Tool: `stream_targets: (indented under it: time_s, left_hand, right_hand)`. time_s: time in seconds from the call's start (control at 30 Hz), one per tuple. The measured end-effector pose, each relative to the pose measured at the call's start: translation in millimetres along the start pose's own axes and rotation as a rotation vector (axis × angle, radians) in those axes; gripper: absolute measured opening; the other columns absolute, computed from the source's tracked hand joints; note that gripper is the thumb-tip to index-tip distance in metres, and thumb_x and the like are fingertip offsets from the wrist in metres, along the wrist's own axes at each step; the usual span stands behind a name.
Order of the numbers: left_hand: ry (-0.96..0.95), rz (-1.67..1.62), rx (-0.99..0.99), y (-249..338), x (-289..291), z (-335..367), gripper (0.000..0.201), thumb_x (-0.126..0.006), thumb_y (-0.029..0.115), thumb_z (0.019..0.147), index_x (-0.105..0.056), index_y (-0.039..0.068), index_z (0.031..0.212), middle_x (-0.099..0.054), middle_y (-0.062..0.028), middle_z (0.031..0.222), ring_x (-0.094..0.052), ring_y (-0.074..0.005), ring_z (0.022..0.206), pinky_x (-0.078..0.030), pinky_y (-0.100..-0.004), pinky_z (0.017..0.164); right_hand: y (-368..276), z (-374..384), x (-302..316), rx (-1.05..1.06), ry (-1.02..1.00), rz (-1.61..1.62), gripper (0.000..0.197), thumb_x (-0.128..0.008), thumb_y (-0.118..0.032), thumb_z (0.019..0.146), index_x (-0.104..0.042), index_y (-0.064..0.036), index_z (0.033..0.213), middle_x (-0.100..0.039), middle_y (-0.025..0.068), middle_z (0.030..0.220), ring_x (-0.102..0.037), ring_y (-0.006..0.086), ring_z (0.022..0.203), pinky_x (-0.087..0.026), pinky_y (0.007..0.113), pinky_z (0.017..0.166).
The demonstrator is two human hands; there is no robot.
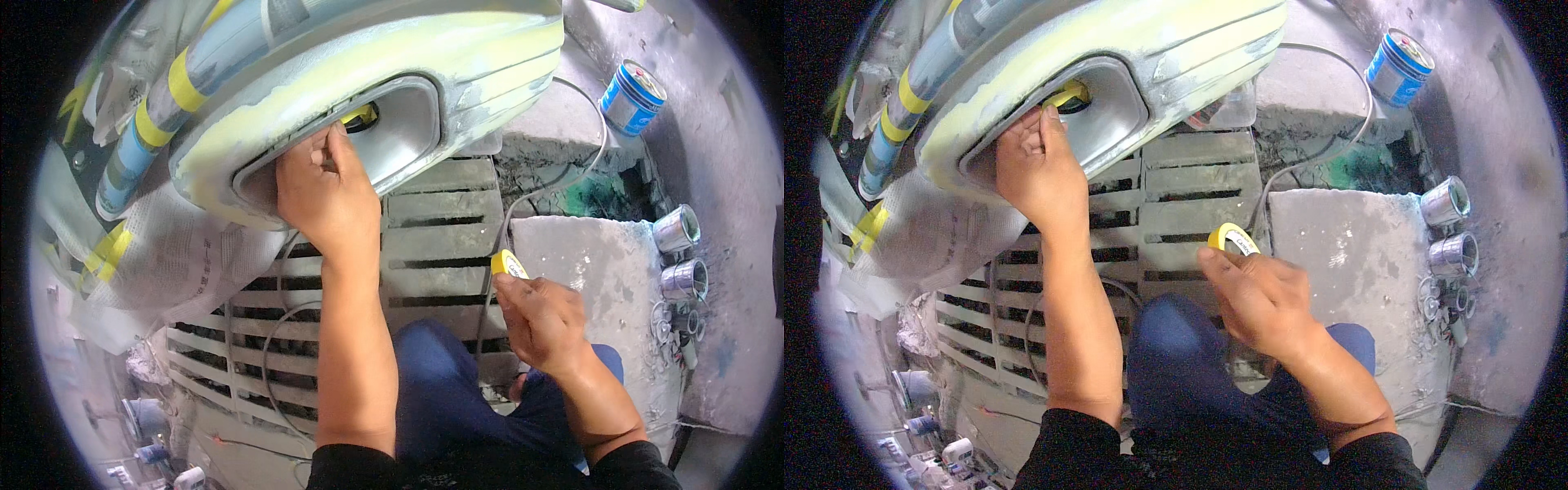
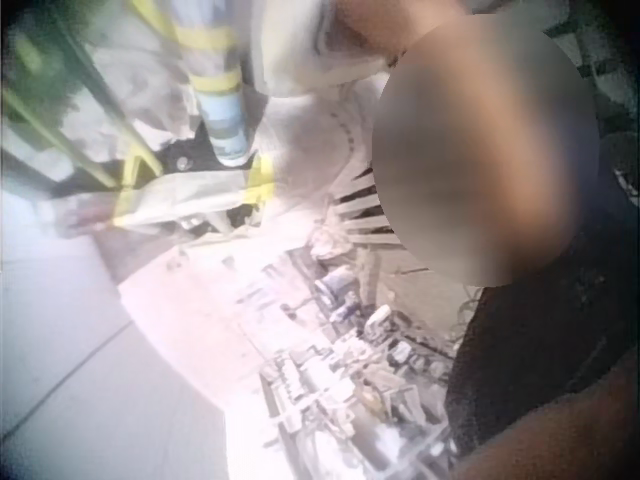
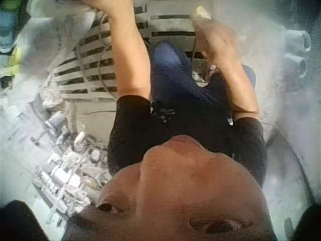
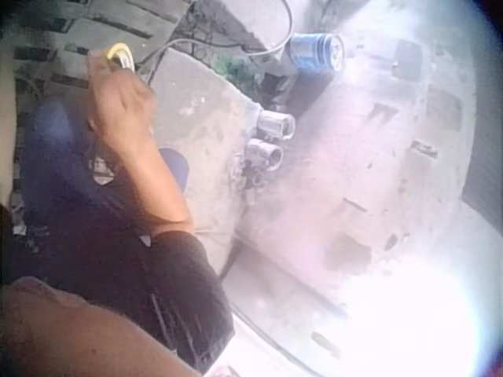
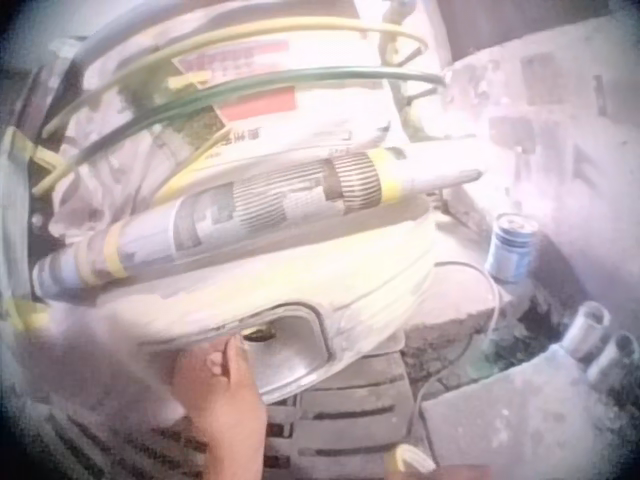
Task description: The person applies yellow masking tape to a car headlight assembly, covering the edges and surrounding areas. They smooth the tape and adjust the newspaper covering the rest of the part.
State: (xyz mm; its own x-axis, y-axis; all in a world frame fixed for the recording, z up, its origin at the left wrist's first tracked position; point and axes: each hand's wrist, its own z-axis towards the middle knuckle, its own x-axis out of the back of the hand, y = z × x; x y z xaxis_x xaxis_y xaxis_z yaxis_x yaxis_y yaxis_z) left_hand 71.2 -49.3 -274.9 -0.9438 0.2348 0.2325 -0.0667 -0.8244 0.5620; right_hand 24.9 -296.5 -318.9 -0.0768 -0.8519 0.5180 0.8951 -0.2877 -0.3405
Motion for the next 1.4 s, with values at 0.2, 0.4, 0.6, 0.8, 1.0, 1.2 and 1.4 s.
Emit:
stream_targets:
  time_s: [0.2,0.4,0.6,0.8,1.0,1.2,1.4]
  left_hand:
    - [0.044,0.086,0.076,8.1,-7.4,4.0,0.014,-0.069,0.017,0.088,-0.068,0.003,0.086,-0.071,-0.0118,0.082,-0.068,-0.0301,0.080,-0.051,-0.0400,0.074]
    - [0.042,0.155,0.178,17.9,-13.6,5.2,0.017,-0.070,0.019,0.087,-0.068,0.002,0.083,-0.071,-0.0107,0.083,-0.067,-0.0313,0.080,-0.051,-0.0413,0.073]
    - [0.129,0.168,0.083,9.2,-21.2,5.9,0.021,-0.069,0.023,0.087,-0.070,0.002,0.088,-0.070,-0.0126,0.091,-0.066,-0.0317,0.086,-0.051,-0.0424,0.077]
    - [0.139,0.133,0.171,11.1,-23.7,4.0,0.023,-0.070,0.022,0.086,-0.069,0.000,0.093,-0.069,-0.0136,0.090,-0.067,-0.0309,0.086,-0.052,-0.0420,0.077]
    - [0.160,0.166,0.118,14.4,-22.8,1.9,0.029,-0.076,0.019,0.083,-0.067,-0.006,0.096,-0.072,-0.0171,0.091,-0.070,-0.0291,0.081,-0.053,-0.0376,0.077]
    - [0.165,0.396,0.071,24.2,-20.6,2.2,0.038,-0.080,0.025,0.082,-0.063,-0.004,0.099,-0.067,-0.0157,0.089,-0.064,-0.0336,0.079,-0.052,-0.0425,0.073]
    - [0.148,0.236,-0.007,23.4,-20.3,-16.8,0.030,-0.069,0.017,0.086,-0.060,-0.003,0.106,-0.062,-0.0182,0.101,-0.058,-0.0355,0.093,-0.044,-0.0474,0.082]
  right_hand:
    - [6.3,-4.9,2.3,-0.016,-0.029,0.011,0.050,-0.072,0.005,0.068,-0.066,-0.0027,0.117,-0.064,0.0041,0.075,-0.058,0.0195,0.054,-0.050,0.033,0.049]
    - [10.6,-3.5,4.6,-0.028,-0.052,0.045,0.041,-0.072,0.007,0.071,-0.066,-0.0008,0.111,-0.068,0.0084,0.080,-0.063,0.0223,0.058,-0.053,0.034,0.052]
    - [13.4,3.8,7.4,-0.043,-0.065,0.082,0.029,-0.072,0.011,0.076,-0.066,0.0020,0.103,-0.069,0.0125,0.081,-0.067,0.0256,0.062,-0.054,0.034,0.056]
    - [21.4,5.0,12.5,-0.065,-0.088,0.117,0.030,-0.072,0.011,0.074,-0.067,0.0021,0.102,-0.068,0.0129,0.079,-0.066,0.0256,0.060,-0.054,0.034,0.055]
    - [32.2,-0.7,15.2,-0.080,-0.090,0.155,0.033,-0.071,0.009,0.074,-0.067,0.0005,0.105,-0.069,0.0123,0.083,-0.067,0.0259,0.063,-0.055,0.035,0.056]
    - [47.1,-6.4,19.1,-0.094,-0.080,0.164,0.038,-0.070,0.005,0.072,-0.067,-0.0023,0.109,-0.071,0.0112,0.091,-0.068,0.0263,0.069,-0.056,0.036,0.059]
    - [48.6,-4.5,23.2,-0.092,-0.077,0.157,0.036,-0.071,0.006,0.071,-0.068,-0.0015,0.106,-0.072,0.0120,0.092,-0.069,0.0263,0.070,-0.057,0.036,0.061]
